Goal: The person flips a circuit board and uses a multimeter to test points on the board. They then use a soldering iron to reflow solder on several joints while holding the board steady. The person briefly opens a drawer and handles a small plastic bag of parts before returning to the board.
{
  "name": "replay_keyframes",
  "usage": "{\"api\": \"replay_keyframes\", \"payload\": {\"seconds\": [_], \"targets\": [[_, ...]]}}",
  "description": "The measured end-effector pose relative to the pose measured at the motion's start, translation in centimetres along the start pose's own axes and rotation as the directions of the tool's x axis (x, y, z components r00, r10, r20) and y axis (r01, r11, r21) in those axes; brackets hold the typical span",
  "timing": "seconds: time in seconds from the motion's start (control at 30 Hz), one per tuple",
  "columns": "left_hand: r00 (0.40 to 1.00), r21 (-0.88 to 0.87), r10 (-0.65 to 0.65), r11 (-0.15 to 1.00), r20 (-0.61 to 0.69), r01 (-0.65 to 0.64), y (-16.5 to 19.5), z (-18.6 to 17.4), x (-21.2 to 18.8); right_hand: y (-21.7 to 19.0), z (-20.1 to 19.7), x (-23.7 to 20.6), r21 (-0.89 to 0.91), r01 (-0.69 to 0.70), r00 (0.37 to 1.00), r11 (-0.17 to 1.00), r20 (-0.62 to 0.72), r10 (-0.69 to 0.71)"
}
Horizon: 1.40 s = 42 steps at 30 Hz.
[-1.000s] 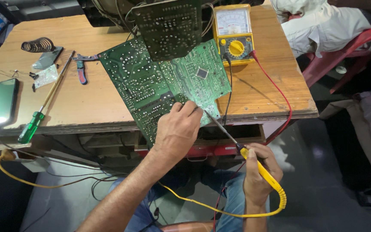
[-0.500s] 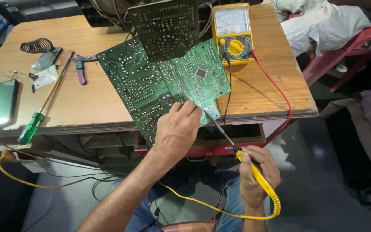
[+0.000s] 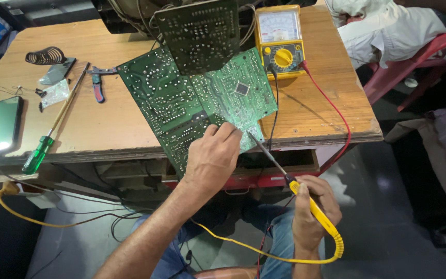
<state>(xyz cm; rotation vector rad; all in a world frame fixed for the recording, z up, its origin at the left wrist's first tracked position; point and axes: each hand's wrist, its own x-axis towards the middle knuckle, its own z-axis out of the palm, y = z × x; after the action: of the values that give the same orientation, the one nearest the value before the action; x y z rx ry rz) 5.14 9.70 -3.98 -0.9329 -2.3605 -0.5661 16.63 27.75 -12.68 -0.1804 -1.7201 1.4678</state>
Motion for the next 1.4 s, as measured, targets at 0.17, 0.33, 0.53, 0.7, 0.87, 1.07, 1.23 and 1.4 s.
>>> {"api": "replay_keyframes", "payload": {"seconds": [0.17, 0.33, 0.53, 0.7, 0.87, 1.07, 1.23, 1.4], "targets": [[1.0, 0.007, 0.001, 1.0, 0.009, -0.001, -0.05, 0.14, -0.1, -0.01, 0.22, 0.02, -0.023, 0.008, 1.0, 1.0, 0.015, -0.007], [1.0, 0.014, 0.007, 1.0, 0.003, -0.007, -0.07, 0.12, -0.15, 0.04, 0.29, 0.04, -0.005, -0.014, 1.0, 1.0, 0.017, 0.014], [1.0, 0.016, 0.008, 1.0, 0.0, -0.008, -0.1, 0.03, 0.1, -0.01, 0.34, 0.05, 0.03, -0.055, 0.998, 0.998, 0.01, 0.054], [1.0, 0.008, 0.001, 1.0, 0.006, -0.001, 0.08, -0.02, 0.07, -0.2, 0.3, 0.07, 0.024, -0.083, 0.997, 0.996, 0.01, 0.082], [1.0, -0.004, 0.002, 1.0, -0.009, -0.002, 0.06, 0.05, 0.21, -0.28, 0.36, 0.24, 0.025, -0.027, 1.0, 0.999, 0.011, 0.026], [1.0, -0.002, -0.013, 1.0, -0.004, 0.013, 0.21, 0.15, 0.05, -0.21, -0.01, 0.2, -0.002, -0.003, 1.0, 1.0, -0.003, 0.003], [0.999, 0.002, 0.001, 1.0, -0.034, -0.001, 0.15, 0.12, 0.05, 0.0, 0.16, 0.23, 0.009, -0.007, 1.0, 1.0, 0.009, 0.007], [0.999, -0.006, 0.004, 1.0, -0.051, -0.004, 0.13, 0.3, -0.07, -0.11, 0.22, 0.19, 0.018, -0.044, 0.999, 0.999, 0.008, 0.044]]}}
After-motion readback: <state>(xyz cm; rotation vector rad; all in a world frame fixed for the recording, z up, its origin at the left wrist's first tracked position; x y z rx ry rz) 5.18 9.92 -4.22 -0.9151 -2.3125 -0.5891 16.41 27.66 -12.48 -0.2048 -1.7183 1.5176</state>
